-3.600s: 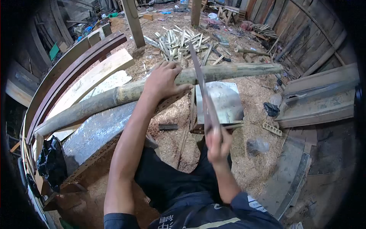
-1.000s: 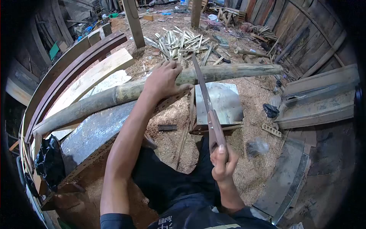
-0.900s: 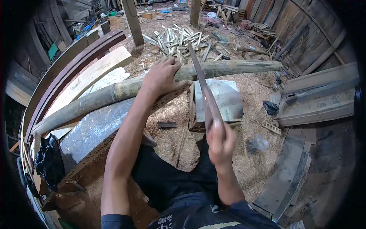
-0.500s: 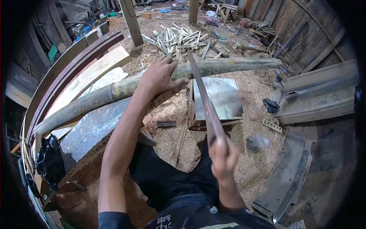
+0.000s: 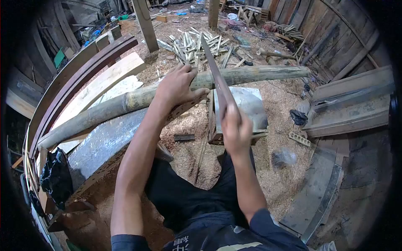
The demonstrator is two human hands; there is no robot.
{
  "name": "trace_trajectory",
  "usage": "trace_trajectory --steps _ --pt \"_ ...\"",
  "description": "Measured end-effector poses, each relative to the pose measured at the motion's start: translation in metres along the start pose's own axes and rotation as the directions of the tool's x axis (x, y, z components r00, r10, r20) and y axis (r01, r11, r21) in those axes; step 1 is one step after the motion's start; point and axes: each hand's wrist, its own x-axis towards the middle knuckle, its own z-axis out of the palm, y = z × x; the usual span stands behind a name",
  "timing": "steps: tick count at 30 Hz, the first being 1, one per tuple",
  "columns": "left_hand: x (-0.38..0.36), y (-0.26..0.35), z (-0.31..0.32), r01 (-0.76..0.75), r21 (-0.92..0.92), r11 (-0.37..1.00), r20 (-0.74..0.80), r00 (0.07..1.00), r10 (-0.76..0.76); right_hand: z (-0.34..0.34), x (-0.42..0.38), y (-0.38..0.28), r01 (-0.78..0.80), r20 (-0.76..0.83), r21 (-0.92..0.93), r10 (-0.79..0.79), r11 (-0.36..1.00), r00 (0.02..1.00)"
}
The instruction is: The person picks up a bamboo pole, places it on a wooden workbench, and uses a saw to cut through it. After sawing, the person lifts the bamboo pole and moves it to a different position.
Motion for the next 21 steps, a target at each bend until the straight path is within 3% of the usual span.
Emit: trace_trajectory --steps 3,5,7,9,13,14,16,21 --pt "0.003 -0.004 -0.001 -0.025 0.045 0.999 0.045 0.999 0.023 0.003 0.015 0.000 -0.073 0.096 0.003 0.072 0.997 0.993" --pt "-0.001 0.004 -0.001 0.015 0.007 1.000 0.065 0.998 -0.015 -0.021 -0.034 -0.011 -0.102 0.058 -0.010 0.102 0.995 0.993" --pt "0.004 -0.001 -0.002 0.011 0.038 0.999 0.064 0.998 -0.013 -0.049 -0.093 -0.006 -0.022 0.064 0.017 0.021 1.000 0.998" --pt "0.006 -0.003 -0.002 0.006 0.055 0.998 0.046 0.999 -0.009 -0.057 -0.117 -0.009 -0.093 0.059 0.032 0.091 0.995 0.994" --pt "0.002 0.001 -0.004 0.013 0.018 1.000 0.084 0.996 -0.015 -0.015 -0.021 -0.017 -0.060 0.009 -0.019 0.060 0.998 0.998" --pt "0.001 0.002 -0.004 0.016 0.023 1.000 0.066 0.998 -0.018 -0.009 -0.002 0.016 -0.143 0.067 0.109 0.136 0.984 0.988" --pt "0.005 -0.002 -0.007 0.018 0.034 0.999 0.044 0.999 -0.019 -0.007 -0.010 0.007 -0.107 0.061 0.096 0.101 0.990 0.993" --pt "0.005 -0.004 0.005 0.001 0.077 0.997 0.045 0.999 -0.005 -0.047 -0.108 -0.009 -0.038 0.034 0.049 0.036 0.998 0.999"
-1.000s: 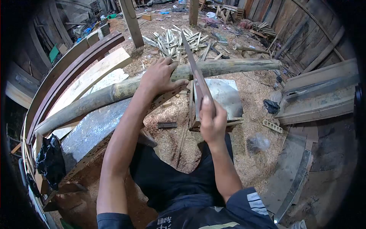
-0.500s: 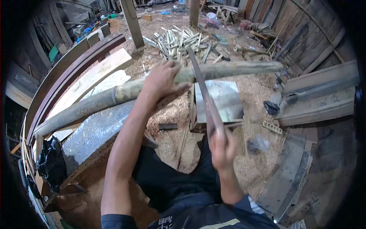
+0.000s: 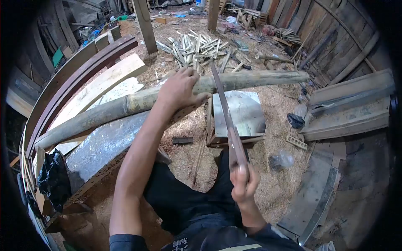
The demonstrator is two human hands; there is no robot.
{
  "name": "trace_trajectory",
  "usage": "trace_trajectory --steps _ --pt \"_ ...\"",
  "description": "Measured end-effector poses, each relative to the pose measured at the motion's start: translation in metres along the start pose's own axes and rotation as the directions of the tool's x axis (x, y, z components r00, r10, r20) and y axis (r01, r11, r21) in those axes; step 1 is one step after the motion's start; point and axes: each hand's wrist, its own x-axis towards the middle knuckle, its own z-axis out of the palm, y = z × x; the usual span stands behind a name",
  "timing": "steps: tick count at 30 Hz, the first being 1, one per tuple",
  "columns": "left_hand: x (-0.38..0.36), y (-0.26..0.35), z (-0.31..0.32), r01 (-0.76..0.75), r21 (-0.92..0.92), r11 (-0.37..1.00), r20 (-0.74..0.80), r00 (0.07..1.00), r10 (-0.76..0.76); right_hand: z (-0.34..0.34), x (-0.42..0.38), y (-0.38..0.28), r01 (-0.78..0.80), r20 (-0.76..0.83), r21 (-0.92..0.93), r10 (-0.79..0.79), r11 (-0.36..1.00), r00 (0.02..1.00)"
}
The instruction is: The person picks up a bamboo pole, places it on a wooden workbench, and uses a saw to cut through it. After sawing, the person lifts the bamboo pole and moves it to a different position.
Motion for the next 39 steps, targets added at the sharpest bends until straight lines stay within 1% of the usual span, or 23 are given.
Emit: trace_trajectory --steps 2,4,6,9,10,11,13,15,18,21,23,26,27,29,30,31,32,34,35,36,37,38,39 --pt "-0.003 -0.002 0.000 -0.029 -0.012 0.999 -0.019 0.999 0.029 0.009 0.001 0.000 0.000 -0.028 -0.026 0.000 1.000 1.000" --pt "-0.002 -0.002 -0.006 -0.034 -0.071 0.997 0.010 0.999 0.035 0.025 0.046 0.006 -0.012 -0.011 -0.074 0.011 0.997 1.000" --pt "-0.006 0.003 -0.008 -0.014 -0.068 0.998 0.010 1.000 0.014 0.039 0.101 0.017 -0.017 -0.007 0.047 0.017 0.999 1.000" --pt "-0.002 0.001 -0.007 -0.003 -0.039 0.999 -0.031 1.000 0.002 0.032 0.086 0.016 -0.055 0.001 0.058 0.055 0.997 0.998" --pt "-0.004 0.003 -0.004 -0.007 -0.023 1.000 -0.059 0.998 0.006 0.017 0.058 0.013 -0.068 0.043 0.035 0.066 0.997 0.997" --pt "-0.004 0.004 -0.003 -0.004 -0.028 1.000 -0.060 0.998 0.002 0.007 0.028 0.008 -0.040 0.007 0.027 0.040 0.999 0.999" --pt "-0.001 0.002 -0.007 0.010 -0.031 0.999 0.019 1.000 -0.010 -0.010 -0.018 0.010 -0.091 -0.025 0.061 0.093 0.994 0.995" --pt "-0.001 0.002 -0.012 0.011 -0.057 0.998 0.025 1.000 -0.010 -0.008 -0.006 0.006 -0.065 0.005 -0.004 0.065 0.998 0.998" --pt "-0.003 0.002 -0.005 -0.022 -0.067 0.998 -0.030 0.999 0.020 0.025 0.082 0.011 -0.034 -0.003 -0.019 0.034 0.999 0.999" --pt "-0.002 0.003 -0.011 0.000 -0.059 0.998 -0.025 1.000 -0.001 0.040 0.100 0.007 -0.008 -0.004 -0.030 0.008 1.000 1.000" --pt "-0.003 0.008 -0.015 0.039 -0.042 0.998 0.052 0.998 -0.037 0.022 0.052 0.018 -0.011 0.034 0.019 0.010 1.000 0.999" --pt "-0.001 0.002 -0.005 0.007 -0.044 0.999 0.019 1.000 -0.006 0.000 -0.013 0.019 -0.002 0.011 0.021 0.002 1.000 1.000" --pt "-0.003 0.001 -0.002 -0.002 -0.043 0.999 -0.042 0.999 0.000 0.005 -0.002 0.012 -0.009 -0.008 0.029 0.009 1.000 1.000" --pt "-0.004 0.002 -0.006 0.006 -0.062 0.998 0.007 1.000 -0.005 0.017 0.035 0.006 -0.020 -0.007 0.035 0.020 0.999 1.000" --pt "-0.003 0.003 -0.009 0.017 -0.077 0.997 0.034 0.999 -0.015 0.026 0.065 0.018 -0.019 -0.004 0.016 0.019 1.000 1.000" --pt "-0.003 0.004 -0.009 0.016 -0.076 0.997 0.030 0.999 -0.014 0.042 0.094 0.021 0.114 -0.105 -0.255 -0.145 0.960 0.984" --pt "-0.003 0.004 -0.010 0.015 -0.063 0.998 0.025 1.000 -0.013 0.042 0.100 0.020 0.123 -0.104 -0.255 -0.153 0.959 0.983" --pt "-0.001 0.001 -0.012 0.010 -0.046 0.999 0.014 1.000 -0.009 0.044 0.111 0.013 -0.061 0.004 -0.026 0.061 0.998 0.998" --pt "-0.004 0.002 -0.010 0.009 -0.056 0.998 -0.018 1.000 -0.010 0.038 0.093 0.010 -0.008 0.007 -0.040 0.009 0.999 1.000" --pt "-0.005 0.005 -0.008 0.003 -0.068 0.998 -0.048 0.999 -0.007 0.027 0.064 0.014 -0.035 0.025 -0.002 0.035 0.999 0.999" --pt "-0.001 0.004 -0.011 0.021 -0.083 0.996 0.055 0.998 -0.016 0.016 0.035 0.024 0.005 -0.005 0.027 -0.005 1.000 1.000" --pt "0.002 0.005 -0.016 0.042 -0.051 0.998 0.145 0.989 -0.034 0.007 0.011 0.024 -0.029 0.022 0.075 0.027 0.997 0.999" --pt "0.000 0.004 -0.012 0.018 -0.033 0.999 0.063 0.998 -0.016 0.004 0.003 0.010 -0.044 0.000 0.026 0.044 0.999 0.999"
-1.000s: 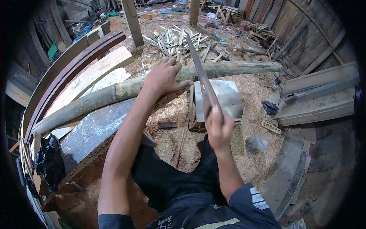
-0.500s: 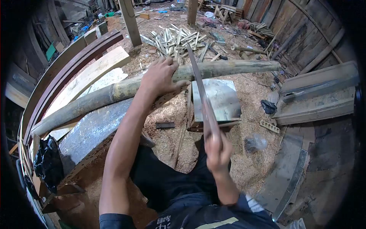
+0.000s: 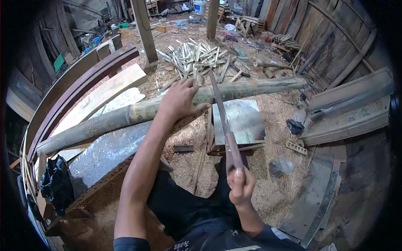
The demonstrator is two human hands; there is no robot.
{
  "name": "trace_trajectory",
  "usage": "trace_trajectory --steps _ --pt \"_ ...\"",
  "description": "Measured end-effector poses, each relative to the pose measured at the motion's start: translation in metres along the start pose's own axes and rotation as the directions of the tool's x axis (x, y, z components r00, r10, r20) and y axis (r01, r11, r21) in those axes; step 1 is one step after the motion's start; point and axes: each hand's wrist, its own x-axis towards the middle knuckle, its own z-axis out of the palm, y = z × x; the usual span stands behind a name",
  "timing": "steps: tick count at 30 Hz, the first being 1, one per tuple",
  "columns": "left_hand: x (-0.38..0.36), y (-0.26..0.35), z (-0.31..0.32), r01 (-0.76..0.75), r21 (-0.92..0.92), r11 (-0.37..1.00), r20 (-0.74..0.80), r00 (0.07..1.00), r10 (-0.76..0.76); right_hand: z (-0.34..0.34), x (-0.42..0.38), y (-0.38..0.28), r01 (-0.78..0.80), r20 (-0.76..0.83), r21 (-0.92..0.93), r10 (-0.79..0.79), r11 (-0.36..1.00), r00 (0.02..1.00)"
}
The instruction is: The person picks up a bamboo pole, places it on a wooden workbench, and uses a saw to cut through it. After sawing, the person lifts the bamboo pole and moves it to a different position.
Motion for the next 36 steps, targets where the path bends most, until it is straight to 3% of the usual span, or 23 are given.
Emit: trace_trajectory --steps 1,5,8,9,11,12,14,16,18,21,22,23,24,27,29,31,34,36 --pt "-0.002 -0.001 0.004 -0.025 0.021 0.999 -0.072 0.997 0.026 -0.001 0.005 0.001 0.056 0.005 -0.027 -0.056 0.998 0.998" --pt "-0.002 -0.003 0.007 -0.012 -0.063 0.998 -0.050 0.999 0.009 0.030 0.106 0.005 -0.031 0.012 0.148 0.029 0.989 0.999" --pt "0.000 -0.006 0.008 -0.023 -0.041 0.999 -0.058 0.998 0.020 0.036 0.107 0.005 -0.057 0.000 0.091 0.057 0.994 0.998" --pt "-0.003 -0.003 0.010 -0.021 -0.051 0.998 -0.043 0.999 0.018 0.036 0.084 -0.010 0.059 -0.037 -0.050 -0.061 0.997 0.997" --pt "0.002 -0.001 -0.001 0.048 -0.053 0.997 0.093 0.995 -0.043 0.016 0.026 0.004 0.050 -0.008 -0.023 -0.050 0.998 0.999" --pt "-0.001 0.001 0.001 0.027 -0.027 0.999 0.005 1.000 -0.027 0.013 0.011 0.002 0.053 -0.025 0.000 -0.053 0.999 0.998" --pt "0.002 -0.005 -0.001 0.027 -0.021 0.999 0.004 1.000 -0.027 0.008 0.016 0.010 0.059 -0.021 0.066 -0.057 0.996 0.998" --pt "-0.001 -0.005 0.009 -0.005 -0.019 1.000 -0.032 0.999 0.004 0.019 0.063 0.005 0.020 -0.011 0.021 -0.020 1.000 1.000" --pt "-0.003 0.000 0.005 -0.002 -0.027 1.000 -0.057 0.998 0.000 0.040 0.117 0.005 -0.021 -0.009 0.111 0.022 0.994 1.000" --pt "-0.001 -0.006 0.011 -0.011 -0.013 1.000 -0.080 0.997 0.010 0.036 0.099 -0.001 0.029 0.001 0.010 -0.029 1.000 1.000" --pt "-0.005 -0.006 0.017 -0.025 -0.024 0.999 -0.092 0.995 0.022 0.030 0.070 -0.011 0.058 -0.063 -0.114 -0.066 0.992 0.996" --pt "-0.001 -0.009 0.016 -0.037 -0.023 0.999 -0.131 0.991 0.034 0.012 0.037 0.010 0.055 0.001 0.008 -0.055 0.998 0.998" --pt "0.003 -0.009 0.009 -0.038 -0.014 0.999 -0.152 0.988 0.035 0.001 0.006 0.008 0.048 0.006 -0.018 -0.048 0.999 0.999" --pt "-0.001 -0.003 0.002 0.011 -0.021 1.000 -0.005 1.000 -0.011 -0.010 -0.001 0.007 0.043 0.003 -0.020 -0.043 0.999 0.999" --pt "-0.001 -0.008 0.009 -0.042 -0.069 0.997 -0.069 0.997 0.037 0.006 0.060 0.002 -0.017 0.023 -0.011 0.017 1.000 1.000" --pt "-0.001 -0.004 0.006 -0.025 -0.046 0.999 -0.028 0.999 0.024 0.027 0.118 -0.002 -0.060 0.035 0.042 0.058 0.997 0.998" --pt "-0.003 -0.001 0.007 -0.016 -0.034 0.999 -0.048 0.999 0.014 0.028 0.094 -0.015 -0.042 0.012 -0.001 0.042 0.999 0.999" --pt "0.001 0.000 -0.003 0.053 -0.022 0.998 0.063 0.997 -0.052 0.008 0.034 -0.013 0.037 0.014 -0.082 -0.036 0.996 0.999"
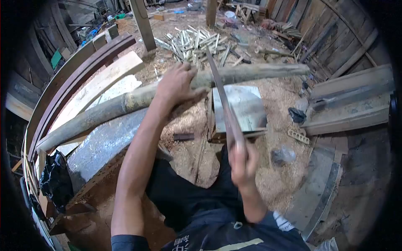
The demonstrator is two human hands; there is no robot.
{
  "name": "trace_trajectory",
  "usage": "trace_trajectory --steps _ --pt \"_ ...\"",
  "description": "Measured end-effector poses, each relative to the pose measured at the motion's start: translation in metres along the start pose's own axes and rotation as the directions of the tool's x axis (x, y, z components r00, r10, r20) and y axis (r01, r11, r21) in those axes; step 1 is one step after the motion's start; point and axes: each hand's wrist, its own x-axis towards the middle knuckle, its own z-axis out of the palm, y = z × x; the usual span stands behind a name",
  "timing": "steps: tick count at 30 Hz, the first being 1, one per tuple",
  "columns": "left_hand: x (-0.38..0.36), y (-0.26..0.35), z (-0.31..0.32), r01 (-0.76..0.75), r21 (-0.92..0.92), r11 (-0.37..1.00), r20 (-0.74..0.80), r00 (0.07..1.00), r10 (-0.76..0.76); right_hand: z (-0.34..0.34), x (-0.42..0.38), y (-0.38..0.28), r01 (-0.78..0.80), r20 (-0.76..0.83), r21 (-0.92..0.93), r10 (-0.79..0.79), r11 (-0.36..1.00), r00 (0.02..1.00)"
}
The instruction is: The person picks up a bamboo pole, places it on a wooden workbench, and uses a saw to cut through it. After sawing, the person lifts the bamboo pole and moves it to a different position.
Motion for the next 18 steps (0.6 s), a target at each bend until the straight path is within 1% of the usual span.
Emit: trace_trajectory --steps 1,2,3,4,5,7,10,12,13,14,15,17,18 --pt "0.001 -0.002 0.002 0.002 0.010 1.000 -0.015 1.000 -0.002 -0.007 -0.030 0.014 0.000 -0.016 0.059 0.001 0.998 1.000" --pt "-0.001 -0.004 0.011 -0.049 0.029 0.998 -0.104 0.993 0.052 -0.014 -0.047 0.014 -0.030 -0.015 0.074 0.031 0.997 0.999" --pt "-0.001 -0.007 0.014 -0.100 0.053 0.994 -0.189 0.976 0.108 -0.017 -0.046 0.012 -0.044 -0.013 0.082 0.045 0.996 0.999" --pt "0.001 -0.008 0.010 -0.111 -0.002 0.994 -0.132 0.985 0.110 -0.009 -0.032 0.008 -0.049 -0.030 0.086 0.052 0.995 0.998" --pt "-0.001 -0.007 0.012 -0.114 -0.009 0.993 -0.121 0.986 0.112 0.002 -0.005 0.004 -0.055 -0.049 0.084 0.059 0.995 0.997" --pt "-0.002 -0.008 0.012 -0.111 -0.008 0.994 -0.183 0.977 0.108 0.024 0.055 0.017 0.000 -0.009 0.049 0.001 0.999 1.000" --pt "0.000 -0.007 0.009 -0.094 -0.013 0.995 -0.173 0.981 0.091 0.031 0.077 0.014 -0.022 0.032 0.075 0.020 0.997 0.999" --pt "-0.006 -0.003 0.015 -0.089 -0.029 0.996 -0.149 0.985 0.084 0.013 0.036 0.017 -0.084 0.020 0.118 0.083 0.989 0.996" --pt "-0.005 0.000 0.009 -0.068 -0.021 0.997 -0.112 0.992 0.065 0.000 0.010 0.008 -0.051 0.034 0.091 0.048 0.995 0.998" --pt "-0.002 -0.001 0.003 -0.043 -0.007 0.999 -0.085 0.995 0.043 -0.008 -0.020 0.012 -0.050 -0.002 0.108 0.050 0.993 0.999" --pt "0.001 -0.004 0.001 -0.039 -0.002 0.999 -0.093 0.995 0.038 -0.011 -0.038 0.003 -0.072 -0.017 0.144 0.075 0.987 0.997" --pt "-0.001 -0.003 0.006 -0.050 -0.044 0.998 -0.079 0.996 0.046 -0.012 -0.034 0.005 -0.037 -0.028 0.099 0.040 0.994 0.999" --pt "-0.003 -0.004 0.011 -0.075 -0.026 0.997 -0.160 0.985 0.070 -0.006 -0.015 0.010 -0.054 -0.007 0.096 0.055 0.994 0.998"
